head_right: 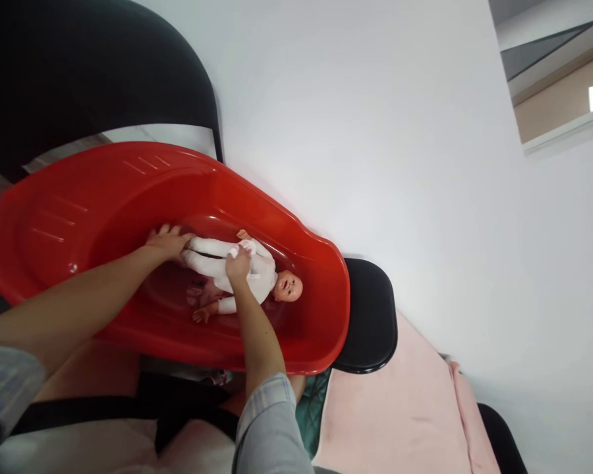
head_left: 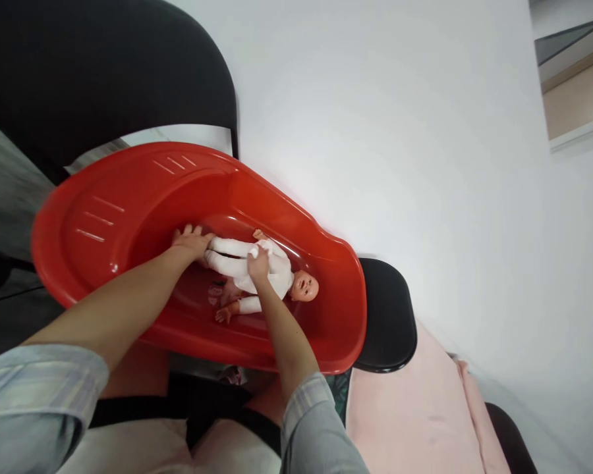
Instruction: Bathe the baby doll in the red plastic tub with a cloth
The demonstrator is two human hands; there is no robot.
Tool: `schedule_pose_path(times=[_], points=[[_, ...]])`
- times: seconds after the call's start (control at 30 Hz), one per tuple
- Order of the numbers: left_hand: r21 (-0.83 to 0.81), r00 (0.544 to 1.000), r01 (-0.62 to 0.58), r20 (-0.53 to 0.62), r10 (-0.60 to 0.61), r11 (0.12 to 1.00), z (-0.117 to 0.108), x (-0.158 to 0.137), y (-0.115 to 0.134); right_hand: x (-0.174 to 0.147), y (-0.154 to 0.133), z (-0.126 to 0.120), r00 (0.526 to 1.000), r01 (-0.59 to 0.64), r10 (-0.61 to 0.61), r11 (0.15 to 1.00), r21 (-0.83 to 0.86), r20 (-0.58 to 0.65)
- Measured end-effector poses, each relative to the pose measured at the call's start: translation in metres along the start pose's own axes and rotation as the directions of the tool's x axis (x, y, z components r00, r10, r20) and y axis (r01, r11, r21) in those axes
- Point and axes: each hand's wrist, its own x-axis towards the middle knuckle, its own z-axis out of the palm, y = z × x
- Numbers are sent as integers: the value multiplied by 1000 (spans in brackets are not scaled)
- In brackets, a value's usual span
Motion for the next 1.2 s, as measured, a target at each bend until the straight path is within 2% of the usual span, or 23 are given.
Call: schedule_pose_path(times=[0.1,0.2,0.27,0.37,0.5,0.67,0.8,0.87,0.93,1.07,1.2], points=[[85,999,32,34,-35,996,4,3,-1,-7,-39,15,982,170,-167,985,-30,90],[76,998,46,34,-48,996,7,6,-3,-17,-64,29,914,375,-362,926,-36,185],[79,998,49,40,-52,996,7,6,-3,-21,-70,34,896,395,-397,917,55,197],[93,995,62,68,-69,994,3,4,1,-25,-63,29,924,297,-347,915,274,159],[112,995,54,78,-63,992,-3,-3,6,-33,-37,0,972,192,-234,870,454,37],[122,994,37,97,-48,992,-5,-5,6,-59,13,-48,985,127,-63,897,423,-162],[98,994,26,101,-36,995,-6,-6,5,-76,59,-67,964,74,11,949,306,-266],[94,995,16,100,-25,995,-7,-7,5,-80,76,-66,973,27,22,979,204,-232],[103,994,11,103,-21,995,-7,-9,5,-80,86,-56,992,-9,19,997,81,-126],[140,992,12,121,-29,990,-9,-10,6,-79,81,-23,992,-27,43,991,-134,120],[94,994,-3,105,-7,996,-7,-7,4,-75,62,3,987,-63,95,972,-227,132]])
